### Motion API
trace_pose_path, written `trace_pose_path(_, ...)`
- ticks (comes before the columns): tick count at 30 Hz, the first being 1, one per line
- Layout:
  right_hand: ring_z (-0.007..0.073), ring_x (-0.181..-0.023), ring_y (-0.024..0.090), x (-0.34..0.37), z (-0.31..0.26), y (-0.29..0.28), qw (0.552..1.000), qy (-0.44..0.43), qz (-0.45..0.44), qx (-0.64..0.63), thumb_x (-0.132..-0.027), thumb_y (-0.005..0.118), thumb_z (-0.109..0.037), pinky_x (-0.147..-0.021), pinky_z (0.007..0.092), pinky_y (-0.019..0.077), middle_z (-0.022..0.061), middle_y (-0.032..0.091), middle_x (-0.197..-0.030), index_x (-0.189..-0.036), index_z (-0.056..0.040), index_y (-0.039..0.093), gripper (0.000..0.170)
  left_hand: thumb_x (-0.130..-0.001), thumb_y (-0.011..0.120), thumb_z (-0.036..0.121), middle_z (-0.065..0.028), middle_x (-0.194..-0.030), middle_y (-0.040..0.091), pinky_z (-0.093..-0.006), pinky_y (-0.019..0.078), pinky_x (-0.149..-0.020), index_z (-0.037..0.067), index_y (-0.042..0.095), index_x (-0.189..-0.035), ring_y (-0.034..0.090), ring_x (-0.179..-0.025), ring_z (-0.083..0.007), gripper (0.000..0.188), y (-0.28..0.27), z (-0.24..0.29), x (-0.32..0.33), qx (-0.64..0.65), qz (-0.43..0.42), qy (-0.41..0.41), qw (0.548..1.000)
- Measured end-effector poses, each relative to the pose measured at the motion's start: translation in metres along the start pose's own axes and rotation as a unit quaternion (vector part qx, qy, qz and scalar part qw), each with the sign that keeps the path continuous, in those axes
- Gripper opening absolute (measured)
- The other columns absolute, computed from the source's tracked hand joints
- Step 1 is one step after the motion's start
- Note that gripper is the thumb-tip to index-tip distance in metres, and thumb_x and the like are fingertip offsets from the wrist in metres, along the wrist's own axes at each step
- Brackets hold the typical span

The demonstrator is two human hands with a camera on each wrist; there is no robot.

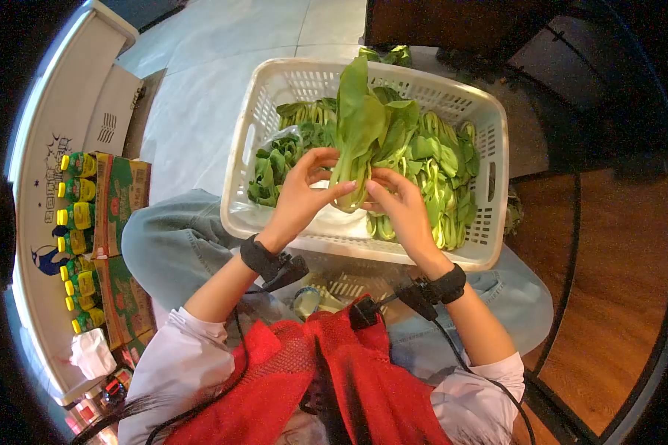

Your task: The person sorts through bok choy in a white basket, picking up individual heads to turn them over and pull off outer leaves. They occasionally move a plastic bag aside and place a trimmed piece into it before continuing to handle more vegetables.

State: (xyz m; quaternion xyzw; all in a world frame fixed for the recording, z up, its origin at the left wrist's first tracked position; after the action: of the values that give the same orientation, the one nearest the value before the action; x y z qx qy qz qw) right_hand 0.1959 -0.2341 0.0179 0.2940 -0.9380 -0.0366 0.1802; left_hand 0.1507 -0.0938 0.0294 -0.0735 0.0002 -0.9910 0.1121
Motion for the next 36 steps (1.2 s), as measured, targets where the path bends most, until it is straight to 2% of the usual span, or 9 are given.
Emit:
trace_pose_path(7,0.0146,-0.099,0.058,0.0,0.009,0.0,0.999,0.025,-0.01,-0.043,-0.093,0.053,-0.019,-0.084,0.029,0.0493,0.0077,0.058,-0.112,-0.117,0.0047,0.053,0.033,-0.086,0.066,0.028,-0.0106,-0.112,0.057,-0.0312,0.0501,-0.08,-0.001,0.047,-0.123,0.055,-0.104,-0.0148,0.051,0.002,-0.003,0.007,0.087,0.047,0.055,0.994)
trace_pose_path(10,0.0146,-0.096,0.058,0.001,0.004,-0.001,0.999,-0.025,0.022,0.003,-0.092,0.055,-0.02,-0.082,0.0281,0.0491,0.0082,0.058,-0.108,-0.115,0.0039,0.055,0.033,-0.088,0.062,0.033,-0.0099,-0.112,0.058,-0.0316,0.0497,-0.082,-0.002,0.049,-0.123,0.057,-0.104,-0.0165,0.051,0.032,-0.024,0.015,0.223,-0.133,-0.159,0.953)
trace_pose_path(12,0.0142,-0.094,0.058,0.002,-0.011,-0.004,0.979,-0.111,0.039,0.164,-0.092,0.056,-0.021,-0.081,0.0277,0.0487,0.0088,0.059,-0.105,-0.114,0.0032,0.055,0.032,-0.088,0.061,0.034,-0.0106,-0.11,0.059,-0.0304,0.0482,-0.081,-0.003,0.047,-0.124,0.058,-0.098,-0.0141,0.053,0.034,-0.018,0.016,0.178,-0.139,-0.134,0.965)
trace_pose_path(16,0.0143,-0.089,0.059,0.008,-0.014,0.002,0.993,-0.071,0.062,0.074,-0.091,0.059,-0.021,-0.076,0.0279,0.0488,0.009,0.059,-0.1,-0.111,0.0016,0.053,0.031,-0.085,0.065,0.032,-0.0134,-0.105,0.061,-0.0312,0.0472,-0.078,-0.002,0.048,-0.122,0.061,-0.09,-0.015,0.053,0.013,-0.014,0.015,-0.124,-0.037,-0.054,0.99)
trace_pose_path(19,0.0146,-0.089,0.059,0.01,-0.01,0.009,0.997,-0.049,0.038,0.037,-0.091,0.058,-0.022,-0.075,0.0284,0.0486,0.0081,0.059,-0.101,-0.111,0.0012,0.051,0.032,-0.08,0.069,0.035,-0.0211,-0.104,0.059,-0.0351,0.0478,-0.073,-0.002,0.048,-0.12,0.061,-0.088,-0.0336,0.059,0.008,0.007,0.018,-0.292,0.032,0.067,0.953)
trace_pose_path(22,0.0146,-0.094,0.057,0.005,-0.009,0.001,0.999,-0.029,0.014,-0.01,-0.093,0.055,-0.023,-0.079,0.0293,0.0472,0.0073,0.059,-0.105,-0.113,0.0007,0.051,0.032,-0.082,0.068,0.035,-0.0164,-0.104,0.06,-0.0328,0.0472,-0.076,-0.001,0.044,-0.125,0.06,-0.092,-0.0277,0.062,0.02,0.017,0.021,-0.221,-0.015,0.086,0.971)
trace_pose_path(26,0.0152,-0.097,0.056,0.0,-0.012,-0.006,0.998,-0.042,0.004,-0.041,-0.094,0.051,-0.024,-0.079,0.0302,0.0478,0.0071,0.058,-0.106,-0.116,-0.0006,0.051,0.032,-0.083,0.069,0.03,-0.0076,-0.112,0.059,-0.0303,0.045,-0.086,-0.002,0.048,-0.123,0.055,-0.098,-0.0153,0.055,0.023,-0.016,0.014,0.083,-0.07,-0.07,0.992)
trace_pose_path(32,0.0143,-0.088,0.058,-0.002,-0.031,-0.038,0.989,-0.075,0.113,-0.055,-0.091,0.055,-0.017,-0.075,0.0297,0.0503,0.0072,0.059,-0.105,-0.111,-0.0017,0.055,0.025,-0.077,0.074,0.032,-0.0091,-0.096,0.062,-0.0278,0.0485,-0.073,-0.004,0.054,-0.113,0.058,-0.085,-0.0149,0.054,0.01,-0.005,0.01,-0.093,-0.045,0.008,0.995)
trace_pose_path(36,0.0151,-0.089,0.059,-0.003,-0.036,-0.06,0.989,-0.065,0.119,-0.062,-0.088,0.057,-0.013,-0.078,0.0316,0.0512,0.0091,0.059,-0.106,-0.105,0.001,0.055,0.022,-0.075,0.076,0.03,-0.0088,-0.093,0.063,-0.0276,0.0493,-0.07,-0.003,0.055,-0.109,0.059,-0.082,-0.0145,0.051,0.005,-0.007,0.008,-0.071,-0.023,-0.013,0.997)
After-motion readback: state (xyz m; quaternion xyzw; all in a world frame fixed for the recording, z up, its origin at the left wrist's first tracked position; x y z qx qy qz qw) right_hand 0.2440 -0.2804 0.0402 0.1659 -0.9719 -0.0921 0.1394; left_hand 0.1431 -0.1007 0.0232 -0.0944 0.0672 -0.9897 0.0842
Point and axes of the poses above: each hand's wrist, its own x-axis away from the middle knuckle, its own y-axis out of the palm, z = x × y, the point moved 9 cm from there along -x, towards the middle knuckle
